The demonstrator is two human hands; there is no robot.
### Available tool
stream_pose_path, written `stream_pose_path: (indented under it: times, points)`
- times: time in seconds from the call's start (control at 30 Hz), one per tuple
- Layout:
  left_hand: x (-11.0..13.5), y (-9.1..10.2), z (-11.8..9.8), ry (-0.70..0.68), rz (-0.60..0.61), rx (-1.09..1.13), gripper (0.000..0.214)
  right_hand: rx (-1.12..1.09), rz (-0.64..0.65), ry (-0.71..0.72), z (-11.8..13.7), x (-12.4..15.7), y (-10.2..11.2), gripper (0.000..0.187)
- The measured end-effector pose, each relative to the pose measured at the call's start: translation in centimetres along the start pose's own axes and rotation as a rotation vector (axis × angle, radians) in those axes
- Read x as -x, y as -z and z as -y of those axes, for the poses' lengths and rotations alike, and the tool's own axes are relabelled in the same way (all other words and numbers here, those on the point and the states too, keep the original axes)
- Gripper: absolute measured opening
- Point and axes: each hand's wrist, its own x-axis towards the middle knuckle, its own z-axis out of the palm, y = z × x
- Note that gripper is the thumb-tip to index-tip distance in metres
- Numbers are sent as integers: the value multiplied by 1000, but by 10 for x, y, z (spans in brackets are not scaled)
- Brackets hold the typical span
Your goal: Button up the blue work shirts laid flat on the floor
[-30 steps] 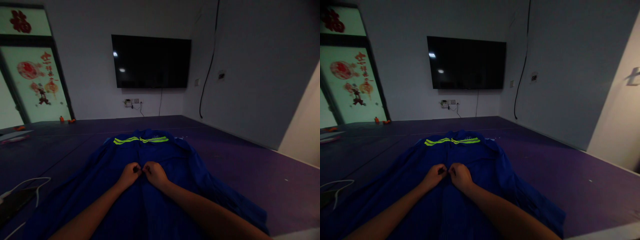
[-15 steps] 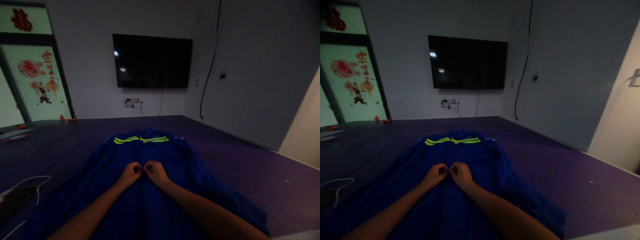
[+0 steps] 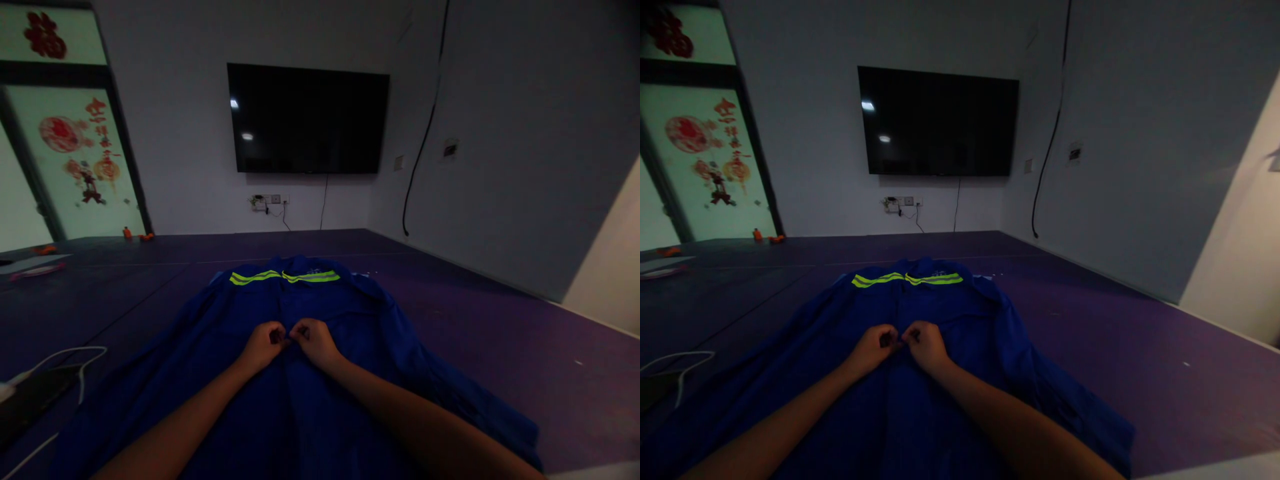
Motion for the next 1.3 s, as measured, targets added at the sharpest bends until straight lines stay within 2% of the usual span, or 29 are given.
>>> stream_pose_path:
  times: [0.43,0.8,1.0,1.17,1.23,1.3]
  points:
    - [1,0,-3,1,-26,-37,6,-230,50,-105,-1,-1,-2,14]
    - [1,0,-3,-2,-38,-23,11,-199,40,-86,5,2,2,12]
    - [2,2,-5,-31,-97,-24,17,-126,13,-38,14,5,12,13]
    - [5,6,-8,-50,-132,30,34,-36,130,6,32,17,21,29]
    - [10,7,-11,-3,-153,28,43,-3,224,35,39,24,25,36]
    - [19,6,-16,64,-93,26,49,17,310,45,43,31,29,43]
